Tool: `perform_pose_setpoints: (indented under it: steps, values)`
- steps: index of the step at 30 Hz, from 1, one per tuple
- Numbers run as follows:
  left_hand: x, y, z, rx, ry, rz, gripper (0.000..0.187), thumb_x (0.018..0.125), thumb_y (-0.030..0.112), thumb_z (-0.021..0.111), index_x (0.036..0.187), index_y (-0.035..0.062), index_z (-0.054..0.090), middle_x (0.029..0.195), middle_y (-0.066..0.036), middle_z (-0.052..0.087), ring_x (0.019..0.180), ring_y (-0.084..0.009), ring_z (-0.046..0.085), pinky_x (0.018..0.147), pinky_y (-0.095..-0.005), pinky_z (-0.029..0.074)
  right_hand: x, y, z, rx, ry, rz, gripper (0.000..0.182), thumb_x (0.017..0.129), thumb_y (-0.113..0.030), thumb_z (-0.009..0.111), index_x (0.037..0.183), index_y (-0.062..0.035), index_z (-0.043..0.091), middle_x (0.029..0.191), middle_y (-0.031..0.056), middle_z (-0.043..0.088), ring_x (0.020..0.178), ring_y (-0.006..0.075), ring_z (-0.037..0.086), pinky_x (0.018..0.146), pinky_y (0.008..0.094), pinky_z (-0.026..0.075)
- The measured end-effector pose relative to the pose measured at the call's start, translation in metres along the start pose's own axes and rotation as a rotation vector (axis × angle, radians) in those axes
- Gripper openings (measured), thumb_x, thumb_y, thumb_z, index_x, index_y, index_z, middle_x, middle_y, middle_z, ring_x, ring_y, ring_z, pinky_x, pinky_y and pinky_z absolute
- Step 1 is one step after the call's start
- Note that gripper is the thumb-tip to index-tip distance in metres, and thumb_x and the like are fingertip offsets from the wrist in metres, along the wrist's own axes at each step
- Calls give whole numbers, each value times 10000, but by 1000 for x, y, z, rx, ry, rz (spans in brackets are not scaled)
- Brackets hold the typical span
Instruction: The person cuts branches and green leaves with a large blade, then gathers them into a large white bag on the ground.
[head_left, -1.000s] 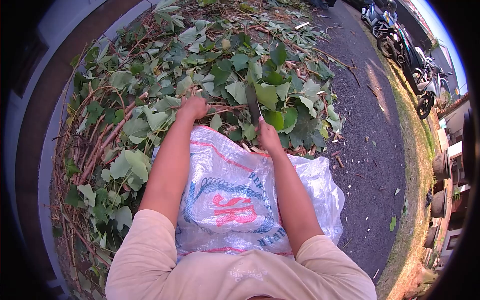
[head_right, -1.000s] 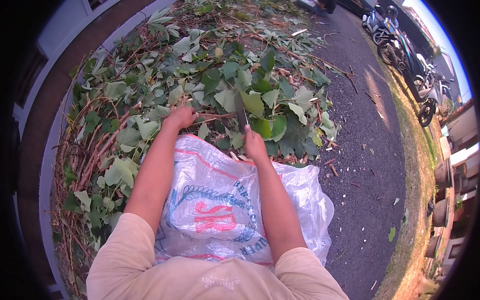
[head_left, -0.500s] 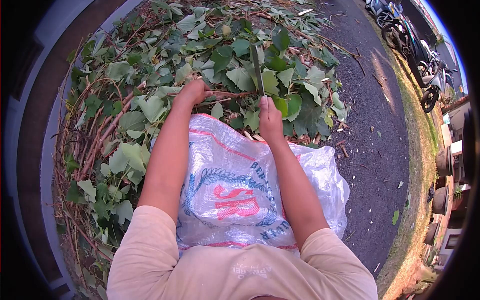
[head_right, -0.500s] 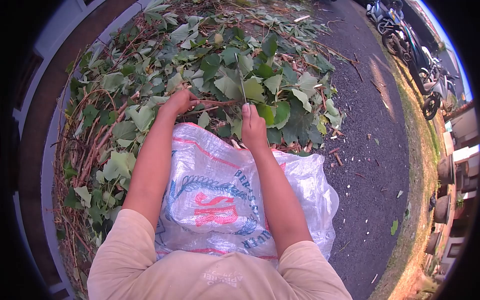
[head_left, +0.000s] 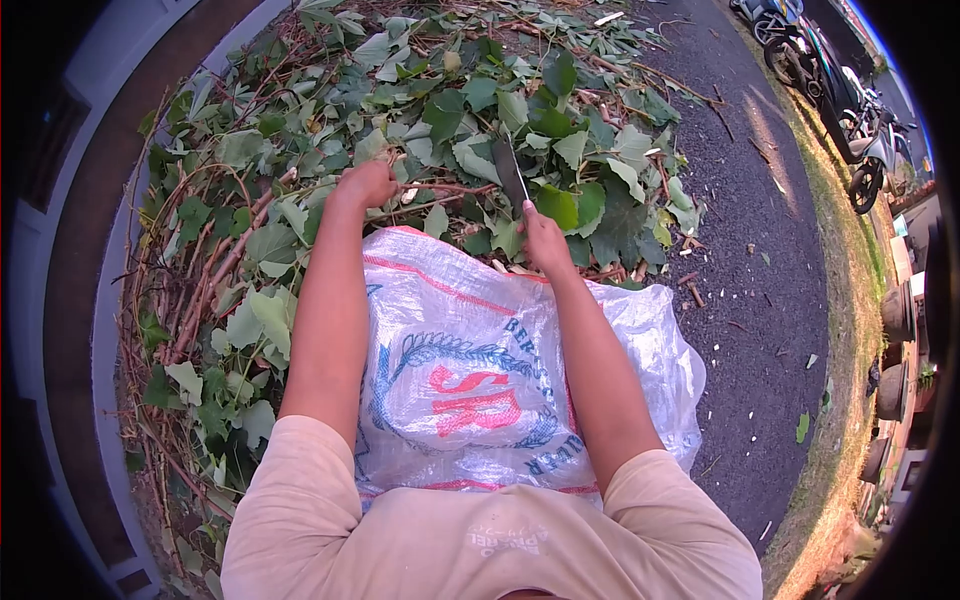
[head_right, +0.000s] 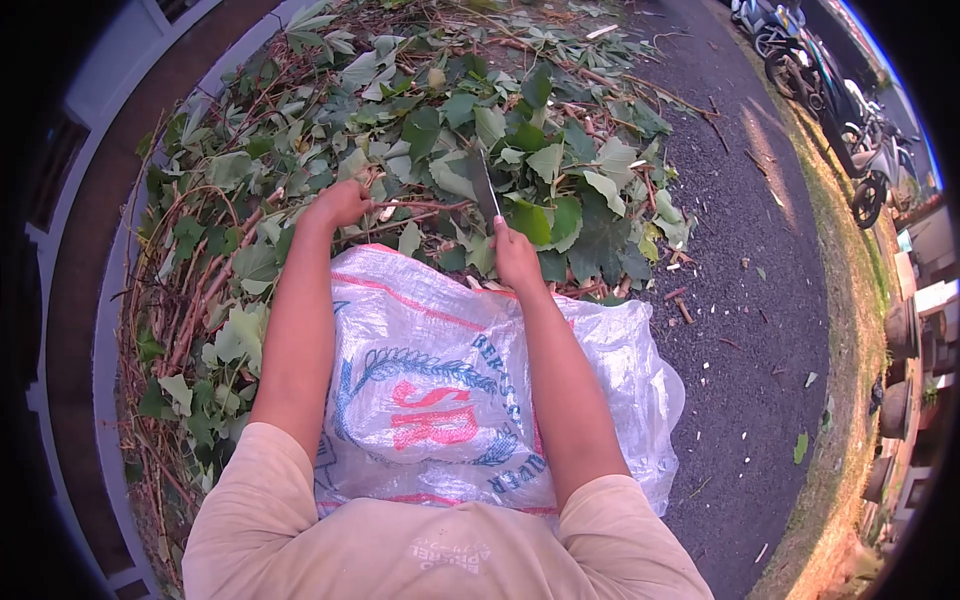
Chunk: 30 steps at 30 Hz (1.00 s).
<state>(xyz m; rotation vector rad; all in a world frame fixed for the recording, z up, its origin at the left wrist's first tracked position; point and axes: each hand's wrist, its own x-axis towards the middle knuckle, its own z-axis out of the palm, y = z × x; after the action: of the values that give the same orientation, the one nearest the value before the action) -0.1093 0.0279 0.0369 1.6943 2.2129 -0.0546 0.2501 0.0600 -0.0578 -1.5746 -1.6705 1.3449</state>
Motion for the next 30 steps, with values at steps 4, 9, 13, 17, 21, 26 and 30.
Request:
perform_pose_setpoints:
  steps: [4, 9, 13, 17, 21, 26, 30]
  values:
    - [5, 0, -3, -74, -5, 12, 260, 943, 339, 751, 1161, 218, 827, 1203, -121, 781, 1133, -339, 730, 1058, -516, 505, -18, -38, -9, 469, -137, 263, 622, 1085, -631, 454, 1043, -36, 630, 628, 2, 478, 470, 127, 412, 459, 324, 363]
    - [-7, 14, -9, -5, 77, -46, 201, 895, 286, 813, 1070, 192, 839, 1129, -115, 797, 1098, -318, 741, 1018, -501, 523, -63, -121, -30, 398, -25, -136, 548, 1120, -543, 444, 1036, -27, 608, 654, 31, 533, 550, 160, 504, 509, 358, 402]
    - [-18, 32, -21, 77, 183, -30, 198, 877, 271, 808, 1057, 204, 856, 1091, -115, 803, 1062, -320, 752, 986, -495, 548, -60, -110, -14, 204, 295, -660, 568, 1122, -563, 432, 1020, -29, 596, 643, 34, 509, 543, 136, 479, 511, 320, 353]
    - [-17, 43, -9, 185, 340, -11, 134, 870, 254, 815, 966, 167, 848, 1005, -110, 803, 1006, -317, 755, 961, -499, 506, 14, 25, 29, -255, 226, -412, 602, 1110, -604, 423, 973, -41, 586, 668, 87, 556, 540, 176, 532, 485, 355, 379]
    - [-19, 49, -7, 218, 391, -24, 120, 867, 254, 819, 946, 168, 849, 968, -130, 795, 994, -315, 744, 991, -480, 453, 0, -16, -11, 439, -259, 275, 632, 1086, -646, 425, 1055, -34, 576, 676, 97, 525, 498, 203, 499, 481, 375, 398]
    - [-33, 50, -21, 86, 386, 159, 73, 850, 166, 779, 887, 142, 837, 958, -118, 800, 976, -300, 754, 1012, -473, 456, -37, -64, -38, 829, -279, 360, 599, 1080, -652, 446, 1087, -63, 556, 669, -8, 423, 484, 96, 342, 466, 272, 308]
    - [-25, 37, -11, 41, 298, 80, 85, 827, 200, 825, 908, 184, 845, 1017, -117, 799, 1009, -292, 748, 1028, -488, 451, -101, -171, -60, 650, -2, -281, 564, 1098, -607, 454, 1053, -57, 568, 673, -6, 427, 524, 78, 381, 476, 250, 298]
